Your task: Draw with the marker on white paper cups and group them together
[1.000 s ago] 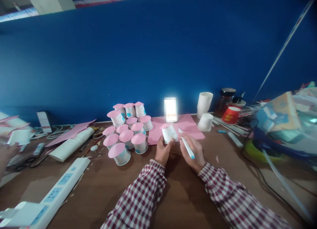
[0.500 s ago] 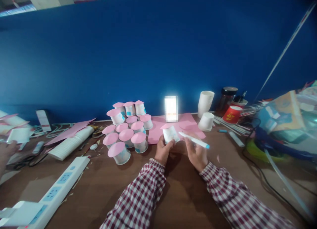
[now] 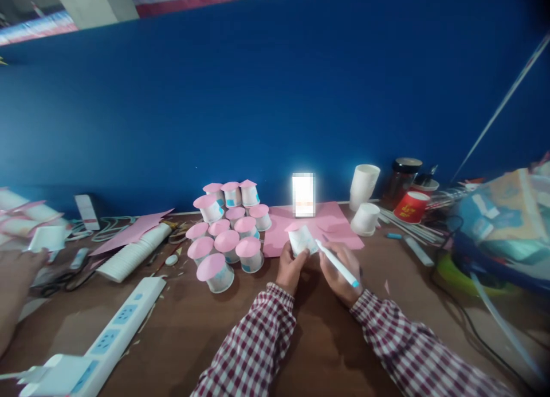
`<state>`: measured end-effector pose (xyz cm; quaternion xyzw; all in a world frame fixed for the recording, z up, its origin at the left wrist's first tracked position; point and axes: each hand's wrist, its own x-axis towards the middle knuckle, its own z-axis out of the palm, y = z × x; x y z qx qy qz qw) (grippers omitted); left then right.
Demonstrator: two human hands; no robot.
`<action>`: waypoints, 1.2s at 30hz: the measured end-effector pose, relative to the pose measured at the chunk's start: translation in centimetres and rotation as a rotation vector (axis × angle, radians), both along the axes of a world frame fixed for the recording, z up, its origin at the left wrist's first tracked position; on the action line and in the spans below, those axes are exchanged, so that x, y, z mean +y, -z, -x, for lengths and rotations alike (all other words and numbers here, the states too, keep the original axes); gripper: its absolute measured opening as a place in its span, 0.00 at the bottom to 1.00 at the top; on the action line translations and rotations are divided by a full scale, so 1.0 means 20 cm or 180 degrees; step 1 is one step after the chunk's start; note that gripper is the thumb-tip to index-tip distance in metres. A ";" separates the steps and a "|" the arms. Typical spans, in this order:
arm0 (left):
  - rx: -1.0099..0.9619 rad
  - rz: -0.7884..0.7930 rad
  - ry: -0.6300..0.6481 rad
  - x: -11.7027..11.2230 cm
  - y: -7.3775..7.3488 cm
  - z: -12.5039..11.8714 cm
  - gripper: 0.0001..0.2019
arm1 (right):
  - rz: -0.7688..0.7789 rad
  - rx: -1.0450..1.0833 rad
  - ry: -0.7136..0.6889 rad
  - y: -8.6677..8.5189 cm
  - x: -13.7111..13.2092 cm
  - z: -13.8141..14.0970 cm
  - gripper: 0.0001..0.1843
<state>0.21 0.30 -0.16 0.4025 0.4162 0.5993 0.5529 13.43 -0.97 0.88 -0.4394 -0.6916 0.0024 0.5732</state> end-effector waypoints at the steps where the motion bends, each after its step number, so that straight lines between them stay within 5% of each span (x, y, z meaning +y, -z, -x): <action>1: -0.0024 -0.0023 0.0013 0.00 0.00 0.00 0.21 | -0.0015 -0.0027 0.0005 0.00 0.01 0.00 0.08; 9: 0.0135 -0.0079 -0.0064 -0.01 0.00 0.01 0.24 | 0.0033 -0.0087 -0.0045 -0.02 0.02 -0.01 0.08; 18: -0.0595 0.0074 0.0285 -0.02 -0.06 0.00 0.24 | 0.0344 0.0203 -0.0134 0.02 0.05 -0.01 0.14; 36: -0.0419 0.0029 0.0002 -0.03 -0.07 -0.01 0.22 | 0.0466 0.0142 0.0085 0.03 0.03 0.01 0.16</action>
